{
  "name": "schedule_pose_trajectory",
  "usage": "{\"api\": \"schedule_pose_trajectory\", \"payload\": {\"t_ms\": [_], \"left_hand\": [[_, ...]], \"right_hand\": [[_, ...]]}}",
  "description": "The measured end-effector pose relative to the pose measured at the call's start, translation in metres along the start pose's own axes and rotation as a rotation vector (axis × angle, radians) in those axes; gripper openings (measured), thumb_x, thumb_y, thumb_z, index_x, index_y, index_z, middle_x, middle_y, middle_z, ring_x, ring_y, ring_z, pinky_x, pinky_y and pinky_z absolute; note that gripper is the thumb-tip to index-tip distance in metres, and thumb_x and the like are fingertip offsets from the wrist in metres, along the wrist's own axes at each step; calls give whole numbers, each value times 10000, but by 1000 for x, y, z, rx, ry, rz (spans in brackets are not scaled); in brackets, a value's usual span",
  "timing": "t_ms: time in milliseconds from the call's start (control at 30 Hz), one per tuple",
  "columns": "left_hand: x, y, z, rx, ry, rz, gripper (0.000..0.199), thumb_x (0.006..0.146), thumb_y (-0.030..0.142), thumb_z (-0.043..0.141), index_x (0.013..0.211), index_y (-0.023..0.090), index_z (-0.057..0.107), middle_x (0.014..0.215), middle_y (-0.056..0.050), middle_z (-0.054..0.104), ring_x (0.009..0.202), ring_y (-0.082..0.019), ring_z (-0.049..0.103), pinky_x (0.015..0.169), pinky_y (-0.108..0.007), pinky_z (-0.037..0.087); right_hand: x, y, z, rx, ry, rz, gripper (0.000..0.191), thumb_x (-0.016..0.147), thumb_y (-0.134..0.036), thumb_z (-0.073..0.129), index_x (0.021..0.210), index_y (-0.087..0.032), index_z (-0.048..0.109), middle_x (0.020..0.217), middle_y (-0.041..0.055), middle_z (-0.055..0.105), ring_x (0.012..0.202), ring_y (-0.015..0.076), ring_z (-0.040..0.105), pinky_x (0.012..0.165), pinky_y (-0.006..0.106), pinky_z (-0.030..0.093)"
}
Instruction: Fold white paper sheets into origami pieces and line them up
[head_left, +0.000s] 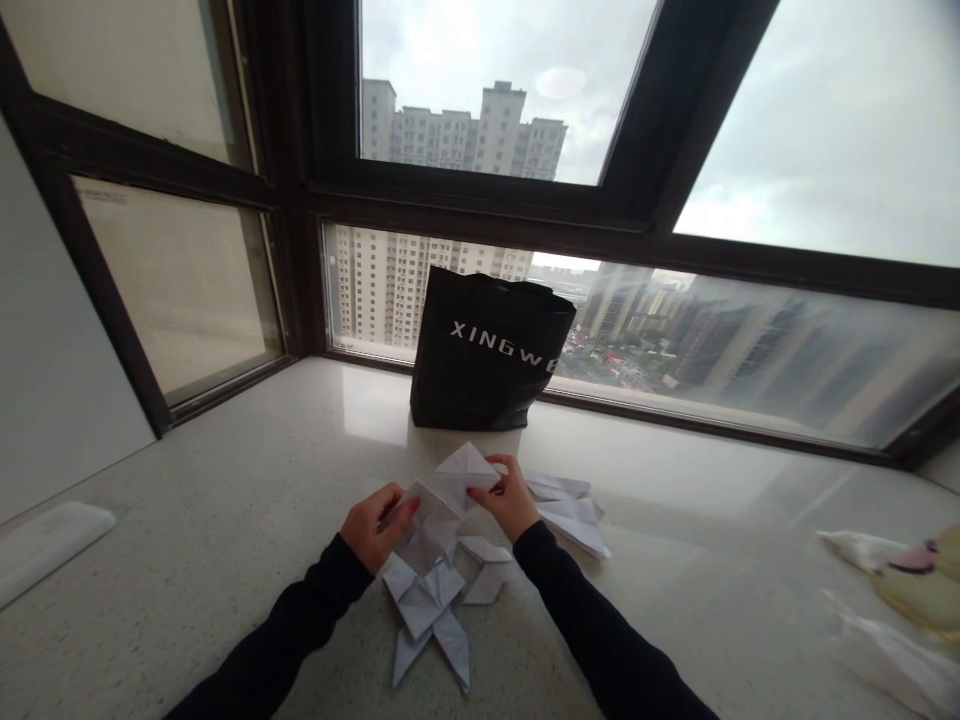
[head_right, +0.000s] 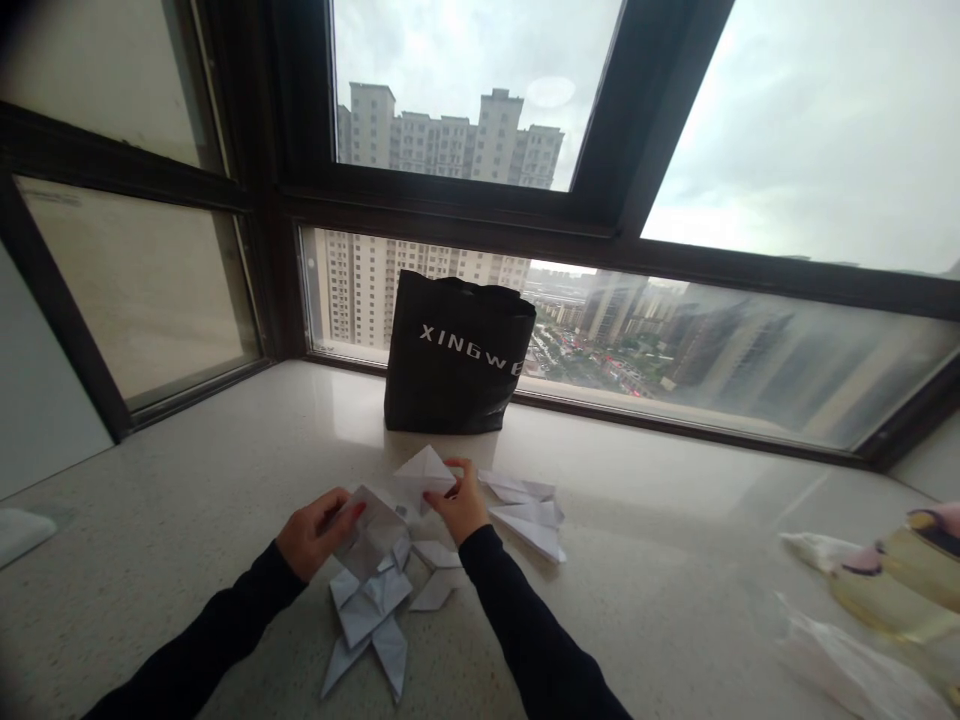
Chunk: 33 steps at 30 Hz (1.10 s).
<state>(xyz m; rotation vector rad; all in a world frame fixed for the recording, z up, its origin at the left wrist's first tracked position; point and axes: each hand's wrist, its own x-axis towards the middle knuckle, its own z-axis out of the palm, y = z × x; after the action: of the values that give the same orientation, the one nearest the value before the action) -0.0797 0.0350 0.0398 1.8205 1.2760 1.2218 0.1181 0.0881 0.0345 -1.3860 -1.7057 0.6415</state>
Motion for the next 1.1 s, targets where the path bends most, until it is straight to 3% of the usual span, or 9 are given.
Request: {"api": "schedule_pose_trajectory", "payload": {"t_ms": [133, 233, 300, 367, 500, 633, 767, 933, 1100], "left_hand": [[-2, -2, 8, -178, -36, -109, 424, 745, 507, 373, 976, 157, 435, 481, 52, 483, 380, -85, 429, 369, -179, 319], [-6, 1, 16, -418, -127, -246, 639, 696, 514, 467, 1200, 180, 263, 450, 70, 481, 336, -79, 421, 345, -172, 322], [-8, 7, 18, -623, -192, -376, 731, 648, 486, 552, 1237, 201, 227, 515, 49, 534, 390, -93, 472, 374, -184, 371], [-9, 12, 18, -751, -236, -460, 736, 626, 467, 590, 1230, 207, 260, 601, 24, 570, 442, -101, 502, 410, -206, 418], [-10, 18, 15, -832, -262, -530, 664, 636, 432, 603, 1203, 230, 323, 712, 1, 584, 504, -116, 533, 475, -268, 475], [-11, 19, 15, -880, -287, -579, 680, 656, 536, 514, 1220, 213, 312, 856, -69, 592, 616, -189, 581, 520, -328, 486], [-12, 21, 16, -858, -273, -570, 694, 609, 546, 554, 1194, 236, 345, 877, -54, 578, 594, -162, 565, 520, -322, 493], [-12, 23, 16, -756, -311, -573, 752, 582, 474, 625, 1213, 233, 295, 635, 25, 559, 508, -99, 514, 535, -301, 498], [-12, 14, 19, -813, -341, -545, 815, 579, 409, 660, 1246, 226, 228, 553, 53, 547, 437, -68, 466, 502, -261, 481]], "right_hand": [[-24, -25, -30, 14, 138, -106, 506, 655, -186, 578, 1111, -191, 359, 695, -20, 583, 459, 98, 447, 459, 236, 409], [-47, -43, -40, -165, 296, -435, 368, 739, -143, 490, 1098, -205, 441, 832, 45, 593, 594, 140, 499, 568, 285, 443], [-62, -48, -38, -290, 253, -689, 293, 791, -113, 417, 1050, -212, 511, 850, 64, 591, 691, 163, 507, 627, 299, 449], [-74, -48, -31, -397, 145, -833, 269, 819, -119, 383, 1002, -208, 560, 821, 73, 591, 698, 168, 499, 615, 296, 455], [-82, -39, -21, -500, 53, -848, 271, 840, -146, 357, 1008, -163, 569, 875, 96, 582, 709, 166, 492, 617, 292, 464], [-81, -35, -21, -518, 87, -838, 293, 850, -148, 328, 1029, -141, 559, 894, 106, 580, 758, 175, 477, 652, 301, 453], [-81, -37, -23, -565, 107, -855, 276, 850, -173, 344, 989, -197, 581, 892, 67, 604, 733, 176, 459, 622, 314, 415], [-81, -37, -22, -574, 139, -875, 271, 856, -198, 344, 943, -235, 598, 870, 20, 633, 704, 166, 444, 600, 306, 363], [-80, -34, -24, -558, 131, -901, 261, 855, -205, 360, 981, -251, 584, 878, 8, 639, 713, 157, 448, 611, 297, 348]]}}
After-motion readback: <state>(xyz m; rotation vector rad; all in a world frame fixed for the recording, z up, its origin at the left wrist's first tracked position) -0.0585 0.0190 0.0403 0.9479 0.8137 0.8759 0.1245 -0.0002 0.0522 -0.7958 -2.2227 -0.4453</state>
